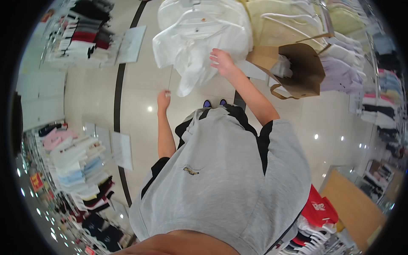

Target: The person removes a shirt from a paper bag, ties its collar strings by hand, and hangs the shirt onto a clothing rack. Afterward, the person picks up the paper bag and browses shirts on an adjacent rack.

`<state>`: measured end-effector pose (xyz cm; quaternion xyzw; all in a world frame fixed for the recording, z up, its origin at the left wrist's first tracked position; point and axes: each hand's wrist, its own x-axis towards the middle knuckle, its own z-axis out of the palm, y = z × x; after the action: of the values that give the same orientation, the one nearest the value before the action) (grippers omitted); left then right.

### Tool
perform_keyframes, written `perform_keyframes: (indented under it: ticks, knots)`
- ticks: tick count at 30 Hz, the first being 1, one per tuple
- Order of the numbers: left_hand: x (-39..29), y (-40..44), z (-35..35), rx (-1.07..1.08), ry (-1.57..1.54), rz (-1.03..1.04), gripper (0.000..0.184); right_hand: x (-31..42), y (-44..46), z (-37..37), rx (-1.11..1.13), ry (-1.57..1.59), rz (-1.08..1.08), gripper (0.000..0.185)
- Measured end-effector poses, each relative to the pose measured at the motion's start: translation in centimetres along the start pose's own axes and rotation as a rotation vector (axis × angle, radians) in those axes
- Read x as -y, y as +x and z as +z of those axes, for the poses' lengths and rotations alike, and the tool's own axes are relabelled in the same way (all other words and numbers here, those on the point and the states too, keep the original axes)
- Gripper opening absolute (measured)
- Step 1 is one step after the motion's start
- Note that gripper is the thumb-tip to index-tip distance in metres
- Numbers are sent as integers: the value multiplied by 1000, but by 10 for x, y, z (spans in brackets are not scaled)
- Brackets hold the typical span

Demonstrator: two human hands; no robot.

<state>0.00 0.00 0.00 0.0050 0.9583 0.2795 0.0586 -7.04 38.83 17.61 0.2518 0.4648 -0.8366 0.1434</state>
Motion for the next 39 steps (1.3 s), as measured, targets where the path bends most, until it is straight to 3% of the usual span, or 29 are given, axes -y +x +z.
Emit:
perform_keyframes:
  ticks: [2,3,5,6,9,10,12,14,17,21,24,27,30,33,37,39]
  knots:
    - [65,-21,36,43,-58,-198,23,8,-21,19,23,-49,-107,37]
    - [40,-45,119,130,-289,-352,25,52,-39,-26,-47,-125,-212,37]
    - [77,-81,135,176,-333,-535,20,75,-52,-28,-101,-139,-412,36]
    - [56,-97,117,183,-411,-610,20,95,-54,-30,-165,-48,-505,36]
    - [64,-113,110,378,-377,-518,21,170,-25,-76,-300,273,-703,40]
    - [89,-117,122,390,-366,-429,22,203,19,-131,-266,337,-585,42]
    - [95,-114,130,318,-506,-513,22,252,34,-158,-440,481,-360,42]
    - [73,-110,123,132,-802,-858,24,285,26,-153,-651,521,-330,37]
    - [34,-98,78,152,-784,-991,31,308,70,-211,-731,517,-536,28]
    - [39,-90,64,137,-826,-955,35,328,61,-204,-848,688,-636,21]
    - [40,-89,64,161,-781,-948,33,326,43,-198,-849,555,-690,21]
    - [42,-90,69,183,-820,-963,32,321,31,-193,-905,478,-880,22]
    - [47,-90,76,207,-848,-942,32,318,38,-214,-807,694,-848,20]
    - [52,-88,87,231,-818,-865,30,299,75,-261,-515,705,-582,21]
    - [19,-58,73,200,-791,-807,26,245,47,-184,-352,717,-425,24]
    - [2,-16,64,139,-767,-610,24,215,29,-139,-277,574,-479,22]
